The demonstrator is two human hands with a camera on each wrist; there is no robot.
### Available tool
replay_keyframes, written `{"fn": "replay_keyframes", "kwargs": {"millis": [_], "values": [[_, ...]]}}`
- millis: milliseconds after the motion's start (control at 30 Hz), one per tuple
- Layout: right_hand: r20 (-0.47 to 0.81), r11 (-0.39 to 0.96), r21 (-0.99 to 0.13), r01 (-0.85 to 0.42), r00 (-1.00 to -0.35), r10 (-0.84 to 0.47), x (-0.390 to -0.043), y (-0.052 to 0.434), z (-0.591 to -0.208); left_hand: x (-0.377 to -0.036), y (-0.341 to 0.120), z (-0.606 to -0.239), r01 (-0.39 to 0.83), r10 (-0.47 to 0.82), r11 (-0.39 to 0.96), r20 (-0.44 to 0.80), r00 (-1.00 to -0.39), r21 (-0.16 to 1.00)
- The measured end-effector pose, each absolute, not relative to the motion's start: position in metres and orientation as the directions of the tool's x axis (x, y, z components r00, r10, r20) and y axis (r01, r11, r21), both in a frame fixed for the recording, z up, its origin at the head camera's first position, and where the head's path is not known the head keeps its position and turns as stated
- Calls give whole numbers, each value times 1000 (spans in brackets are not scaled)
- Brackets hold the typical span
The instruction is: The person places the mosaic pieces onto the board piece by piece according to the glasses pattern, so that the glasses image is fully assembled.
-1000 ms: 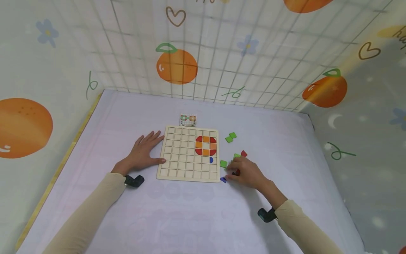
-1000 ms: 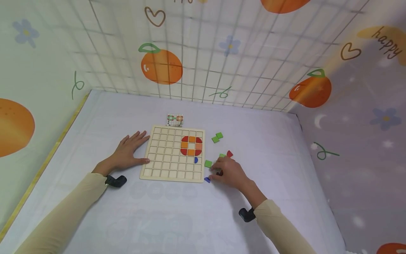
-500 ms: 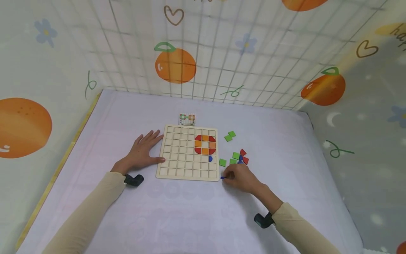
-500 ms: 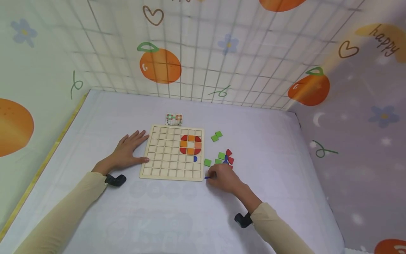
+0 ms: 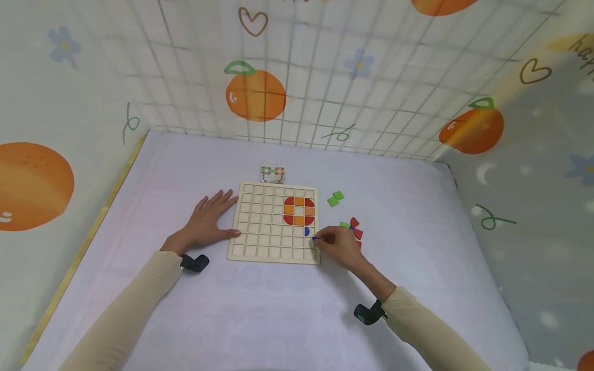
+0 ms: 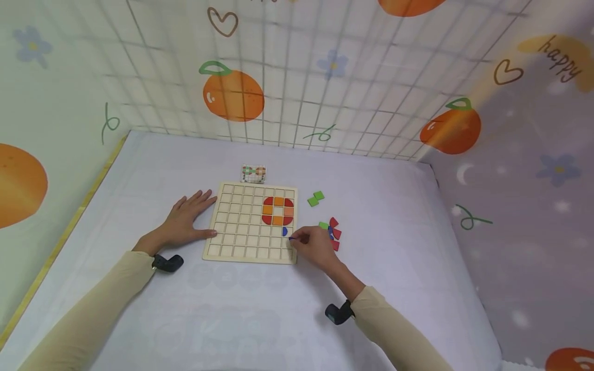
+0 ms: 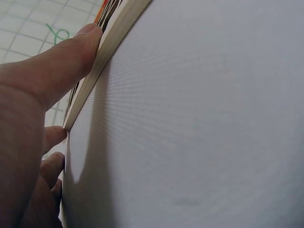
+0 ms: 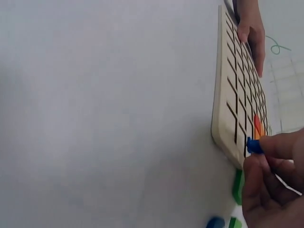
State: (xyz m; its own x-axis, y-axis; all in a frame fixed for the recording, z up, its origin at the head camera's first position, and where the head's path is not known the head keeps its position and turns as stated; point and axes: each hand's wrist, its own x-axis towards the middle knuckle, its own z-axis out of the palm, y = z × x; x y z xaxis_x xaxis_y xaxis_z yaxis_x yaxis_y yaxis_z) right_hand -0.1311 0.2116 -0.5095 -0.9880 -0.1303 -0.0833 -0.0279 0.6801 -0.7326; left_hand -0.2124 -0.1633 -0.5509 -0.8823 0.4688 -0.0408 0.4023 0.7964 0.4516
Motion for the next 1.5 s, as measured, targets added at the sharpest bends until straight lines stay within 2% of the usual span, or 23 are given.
{"fn": "replay_keyframes", "kwargs": {"millis": [133,500,733,933,1067,1200,1500], "values": [[-123,678,-734,32,-989,-87,-134,201,-513,-213,-163,-551,404,471,797,-44,-881,448],[-118,739,-671,58,-993,-30,-136,187,-511,-213,-163,-550,398,469,802,-54,-882,446],[-217,783,-606,139,-976,6,-136,187,-504,-213,-162,-550,405,474,799,-52,-879,446],[-254,759,-630,163,-967,-3,-138,193,-506,-213,-163,-551,404,473,797,-48,-880,449],[-213,756,-639,140,-977,1,-136,206,-504,-212,-164,-553,406,474,793,-43,-879,454],[-125,798,-596,90,-992,19,-134,227,-502,-212,-164,-554,408,475,790,-36,-879,458],[-34,864,-493,102,-995,97,-126,272,-506,-213,-165,-555,410,476,791,-35,-879,454]]}}
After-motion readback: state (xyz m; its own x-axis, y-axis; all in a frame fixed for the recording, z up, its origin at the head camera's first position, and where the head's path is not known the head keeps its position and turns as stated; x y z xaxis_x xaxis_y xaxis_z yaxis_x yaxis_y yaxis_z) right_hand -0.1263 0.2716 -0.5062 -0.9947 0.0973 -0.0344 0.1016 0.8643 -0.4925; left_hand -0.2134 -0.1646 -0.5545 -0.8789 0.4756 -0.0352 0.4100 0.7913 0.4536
